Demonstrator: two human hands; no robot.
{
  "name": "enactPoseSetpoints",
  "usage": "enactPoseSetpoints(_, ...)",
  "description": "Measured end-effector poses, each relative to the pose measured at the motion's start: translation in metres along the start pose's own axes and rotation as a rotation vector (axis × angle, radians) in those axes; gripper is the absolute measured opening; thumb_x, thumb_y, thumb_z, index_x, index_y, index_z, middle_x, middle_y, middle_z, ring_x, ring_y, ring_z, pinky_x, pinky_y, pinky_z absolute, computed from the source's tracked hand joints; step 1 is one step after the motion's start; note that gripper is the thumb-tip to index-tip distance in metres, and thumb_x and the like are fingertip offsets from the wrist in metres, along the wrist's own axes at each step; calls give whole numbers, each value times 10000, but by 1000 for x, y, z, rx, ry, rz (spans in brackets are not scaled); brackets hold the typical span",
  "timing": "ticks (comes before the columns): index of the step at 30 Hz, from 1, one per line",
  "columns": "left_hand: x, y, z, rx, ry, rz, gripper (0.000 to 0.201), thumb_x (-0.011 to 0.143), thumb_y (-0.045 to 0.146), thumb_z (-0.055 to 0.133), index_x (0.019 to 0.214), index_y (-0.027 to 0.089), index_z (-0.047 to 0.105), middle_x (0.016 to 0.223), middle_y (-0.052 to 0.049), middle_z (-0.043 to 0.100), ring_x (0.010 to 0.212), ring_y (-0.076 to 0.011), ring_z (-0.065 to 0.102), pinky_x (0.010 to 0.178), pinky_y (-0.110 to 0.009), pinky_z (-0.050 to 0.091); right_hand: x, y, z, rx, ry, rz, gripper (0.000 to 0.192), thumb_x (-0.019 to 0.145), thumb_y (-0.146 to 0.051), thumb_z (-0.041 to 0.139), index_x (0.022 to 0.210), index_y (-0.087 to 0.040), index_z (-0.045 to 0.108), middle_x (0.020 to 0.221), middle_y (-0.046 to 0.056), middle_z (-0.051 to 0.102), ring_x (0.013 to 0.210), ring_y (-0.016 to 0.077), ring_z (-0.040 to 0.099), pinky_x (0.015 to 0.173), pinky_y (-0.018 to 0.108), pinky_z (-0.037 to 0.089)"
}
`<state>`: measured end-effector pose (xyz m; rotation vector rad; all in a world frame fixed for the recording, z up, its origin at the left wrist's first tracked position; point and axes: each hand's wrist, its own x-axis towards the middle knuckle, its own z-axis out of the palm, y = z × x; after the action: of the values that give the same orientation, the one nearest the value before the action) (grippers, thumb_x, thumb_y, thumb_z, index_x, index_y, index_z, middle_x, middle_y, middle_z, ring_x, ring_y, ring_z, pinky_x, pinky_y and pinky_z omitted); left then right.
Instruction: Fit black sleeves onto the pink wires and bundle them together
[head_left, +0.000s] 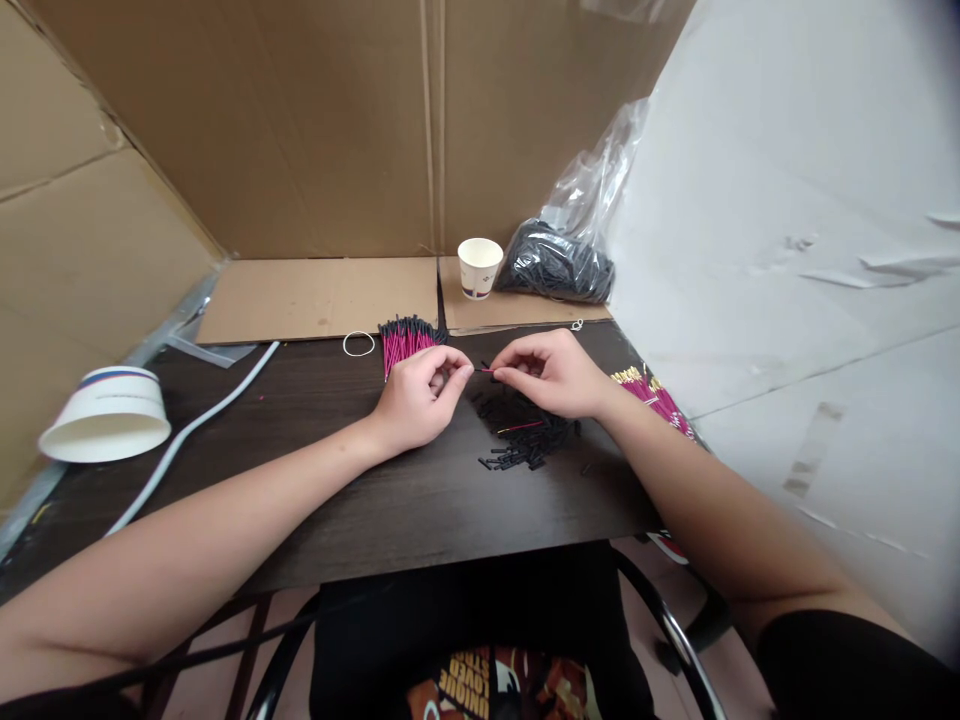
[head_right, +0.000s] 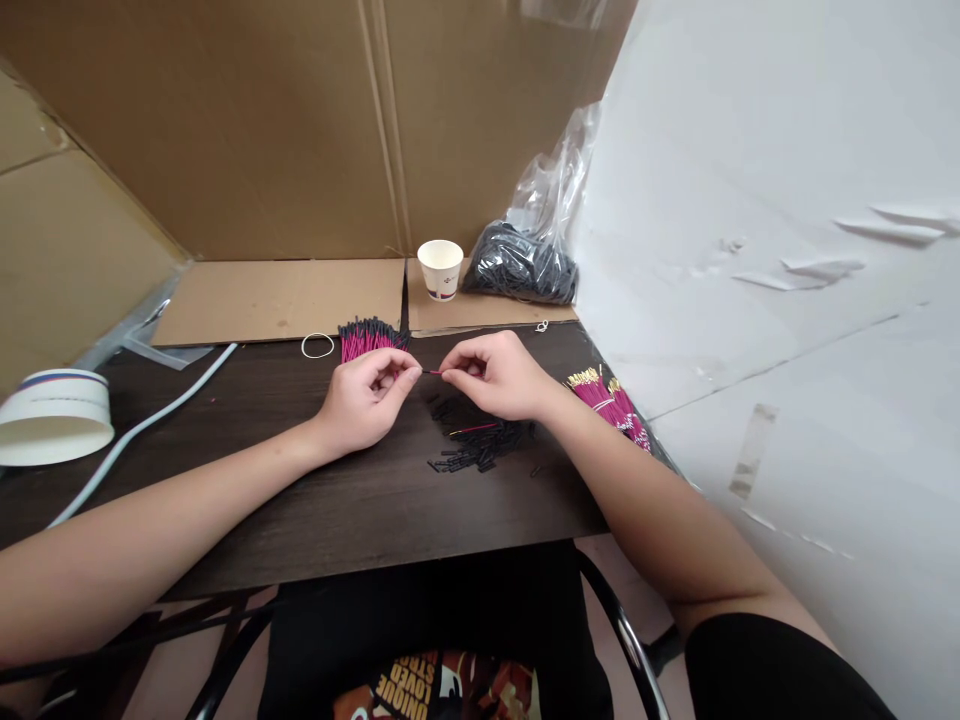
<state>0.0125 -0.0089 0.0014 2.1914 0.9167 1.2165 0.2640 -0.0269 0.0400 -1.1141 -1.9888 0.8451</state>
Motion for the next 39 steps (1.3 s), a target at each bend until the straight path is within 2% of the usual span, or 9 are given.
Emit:
enactPoseSetpoints(4,0,0,-1,-33,-21,-45,145,1053,311,702,1007,180,741,819,-38,706,586,-118,523,574,-276,431,0,1,0,-5,5,-2,186,970,-321,761,964,-161,858,776,33,766,642,128,568,603,285,437)
enactPoseSetpoints(7,0,2,-1,-150,-53,-149,176,1001,338,770,1067,176,749,837,-40,712,541,-97,466,515,-256,387,2,2,3,37,29,36,213,966,-360,772,980,-164,856,800,39,770,662,135,572,615,293,444)
enactPoseSetpoints(10,1,6,0,-323,-86,-280,312,944,367,839,1169,165,761,900,-54,735,512,-68,440,469,-228,344,4,4,9,142,63,71,243,950,-405,795,984,-170,844,860,52,795,716,148,614,663,302,490)
enactPoseSetpoints(14,5,11,2,-486,-96,-385,344,898,389,896,1135,159,798,920,-78,773,555,-92,567,474,-220,392,5,4,20,302,49,69,309,915,-472,846,980,-170,830,902,63,817,779,167,677,726,314,548)
enactPoseSetpoints(17,7,11,3,-533,-74,-410,360,856,421,942,1066,158,814,947,-97,809,650,-143,678,534,-245,496,5,4,24,353,40,64,300,908,-455,862,967,-164,824,868,56,808,746,158,679,712,307,550)
enactPoseSetpoints(22,9,9,3,-541,-36,-395,368,839,464,957,966,148,816,948,-100,828,728,-162,718,656,-284,592,4,6,25,364,33,92,292,890,-438,875,962,-158,828,823,44,792,705,147,656,684,299,529)
enactPoseSetpoints(26,10,7,1,-543,-30,-404,368,854,477,943,950,153,796,878,-82,807,653,-135,651,571,-261,529,5,7,19,315,23,134,321,857,-464,900,970,-167,850,831,51,796,711,153,639,671,306,509)
enactPoseSetpoints(32,15,4,-3,-585,50,-479,349,847,447,946,946,157,779,814,-62,772,524,-84,515,444,-230,389,7,8,9,238,45,147,274,889,-438,851,955,-172,852,829,61,803,717,156,646,671,312,509)
enactPoseSetpoints(39,15,11,-3,-655,7,-532,350,815,429,964,1000,161,836,854,-80,801,501,-77,483,440,-250,370,8,-4,19,371,124,178,385,851,-536,896,942,-167,832,785,38,769,623,119,585,569,277,461)
